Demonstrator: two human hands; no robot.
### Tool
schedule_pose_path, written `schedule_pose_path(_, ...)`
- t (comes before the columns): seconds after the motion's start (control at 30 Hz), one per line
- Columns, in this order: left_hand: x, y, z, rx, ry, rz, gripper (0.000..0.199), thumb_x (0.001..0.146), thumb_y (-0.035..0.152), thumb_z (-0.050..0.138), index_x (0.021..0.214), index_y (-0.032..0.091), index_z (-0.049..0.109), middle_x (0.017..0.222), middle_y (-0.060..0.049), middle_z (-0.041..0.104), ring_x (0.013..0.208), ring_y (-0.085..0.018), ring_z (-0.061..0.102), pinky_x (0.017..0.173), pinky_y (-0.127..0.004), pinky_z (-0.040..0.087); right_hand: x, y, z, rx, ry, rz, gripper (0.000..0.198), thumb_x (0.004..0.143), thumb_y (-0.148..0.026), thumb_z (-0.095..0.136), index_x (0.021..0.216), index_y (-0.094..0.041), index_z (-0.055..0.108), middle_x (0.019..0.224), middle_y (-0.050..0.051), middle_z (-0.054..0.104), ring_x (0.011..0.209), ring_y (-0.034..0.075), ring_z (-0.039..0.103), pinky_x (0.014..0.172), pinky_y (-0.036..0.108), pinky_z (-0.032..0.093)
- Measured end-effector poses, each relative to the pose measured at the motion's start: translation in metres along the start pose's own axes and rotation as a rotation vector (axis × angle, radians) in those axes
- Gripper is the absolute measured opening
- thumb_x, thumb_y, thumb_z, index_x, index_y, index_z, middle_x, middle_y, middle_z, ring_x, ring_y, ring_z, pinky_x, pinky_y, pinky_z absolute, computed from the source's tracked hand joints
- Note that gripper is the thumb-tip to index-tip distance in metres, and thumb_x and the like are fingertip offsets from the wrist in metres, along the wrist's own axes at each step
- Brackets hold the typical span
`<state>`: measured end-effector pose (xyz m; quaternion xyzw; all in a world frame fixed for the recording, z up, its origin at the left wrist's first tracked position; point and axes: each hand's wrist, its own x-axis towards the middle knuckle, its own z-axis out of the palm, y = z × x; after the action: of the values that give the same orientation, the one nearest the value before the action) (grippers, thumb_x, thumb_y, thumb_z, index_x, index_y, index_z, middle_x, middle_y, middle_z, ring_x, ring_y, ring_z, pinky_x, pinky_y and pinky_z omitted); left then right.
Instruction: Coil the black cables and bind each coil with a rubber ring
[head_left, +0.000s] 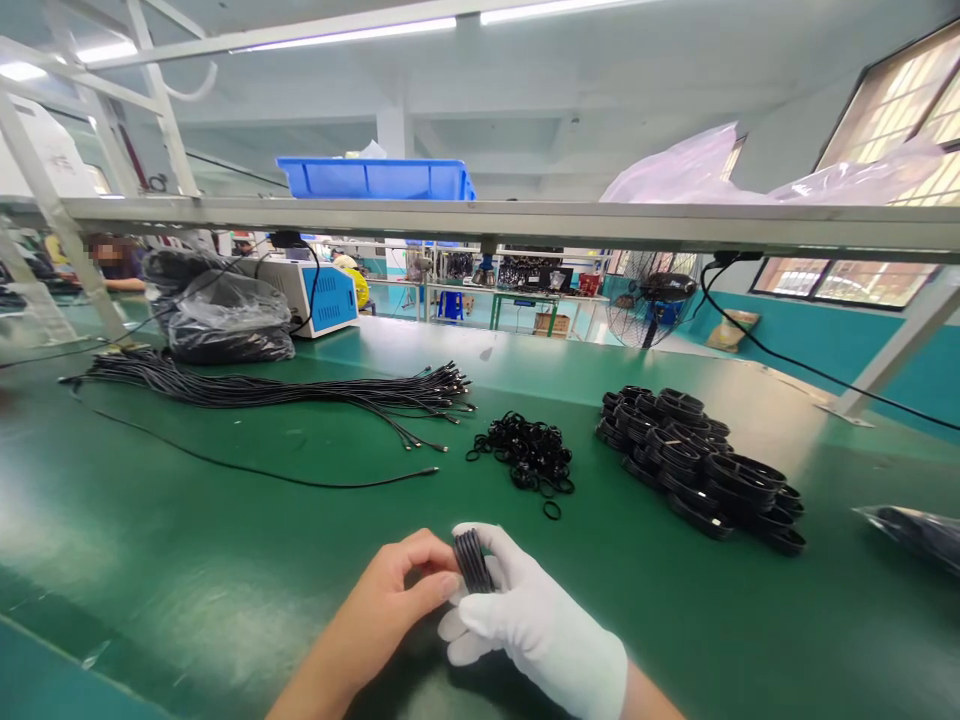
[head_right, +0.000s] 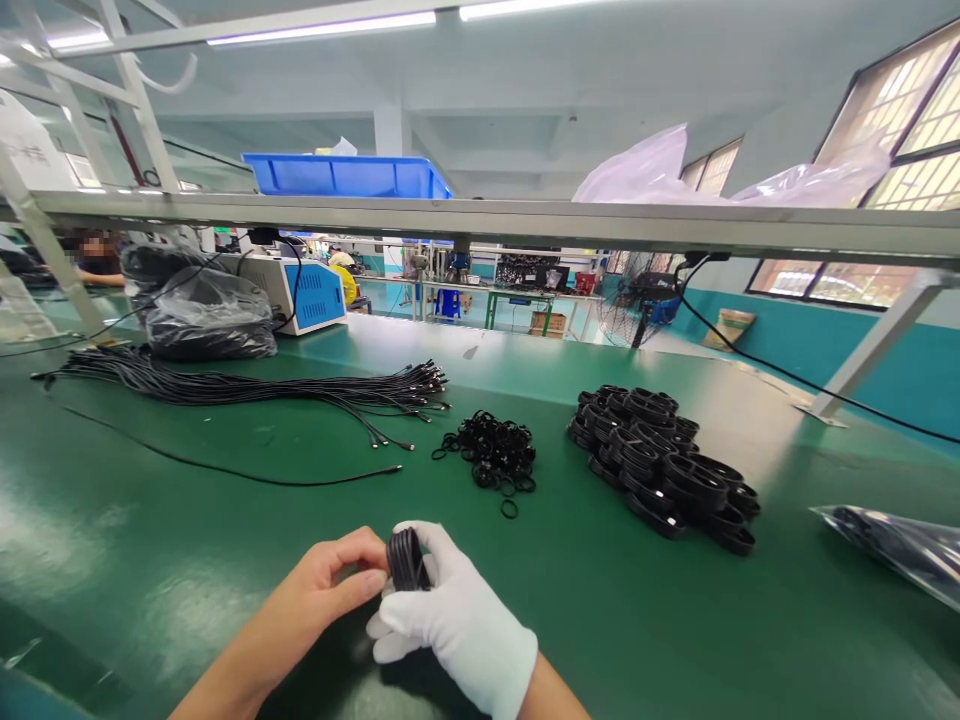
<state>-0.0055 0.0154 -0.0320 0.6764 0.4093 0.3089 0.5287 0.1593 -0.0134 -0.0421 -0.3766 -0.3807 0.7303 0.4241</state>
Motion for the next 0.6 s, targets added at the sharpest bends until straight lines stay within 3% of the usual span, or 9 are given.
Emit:
schedule_pose_path(0.17,0.000,-0.004,0.000,-0.013,0.243,0.040,0.013,0.079,0.028,0.056,0.089,0.022,0.062,0.082,0.001,0.057,0.078,-0.016,0.051,0.075,-0.026,0.039,-0.001,0.000,-0.003,0.134,-0.121,-0.024,0.059,0.062,-0.032,0.075,0.109,-0.016,0.043,0.088,0.003,0.051,0.072,0.017,0.063,0.064,0.032,0.050)
schedule_pose_path(0.27,0.001,-0.005,0.008,0.084,0.248,0.120,0.029,0.074,0.016,0.056,0.101,0.025,0.063,0.087,0.000,0.059,0.075,-0.015,0.052,0.072,-0.025,0.041,0.001,0.007,0.000,0.144,-0.194,-0.003,0.053,0.062,-0.035,0.074,0.103,-0.014,0.047,0.092,0.005,0.051,0.071,0.016,0.062,0.062,0.031,0.050)
schedule_pose_path(0.37,0.002,-0.008,0.015,0.123,0.264,0.165,0.033,0.072,0.007,0.049,0.094,0.024,0.067,0.090,-0.001,0.062,0.076,-0.016,0.056,0.070,-0.025,0.042,0.004,0.013,0.004,0.067,-0.214,0.041,0.052,0.061,-0.038,0.074,0.101,-0.014,0.049,0.093,0.005,0.052,0.071,0.015,0.061,0.062,0.030,0.049)
schedule_pose_path(0.47,0.003,-0.011,0.015,0.103,0.300,0.158,0.029,0.072,0.006,0.046,0.082,0.022,0.068,0.081,-0.001,0.064,0.077,-0.016,0.059,0.070,-0.025,0.043,0.003,0.008,0.002,-0.087,-0.142,0.031,0.049,0.063,-0.038,0.073,0.100,-0.016,0.050,0.085,0.002,0.053,0.073,0.015,0.058,0.062,0.028,0.047)
schedule_pose_path(0.6,0.003,-0.011,0.012,0.068,0.315,0.135,0.022,0.072,0.007,0.049,0.077,0.021,0.067,0.075,0.000,0.062,0.072,-0.015,0.058,0.067,-0.024,0.043,-0.006,-0.011,-0.004,-0.399,0.031,-0.108,0.015,0.078,-0.026,0.053,0.090,-0.016,0.056,0.070,-0.001,0.052,0.065,0.011,0.051,0.062,0.025,0.040)
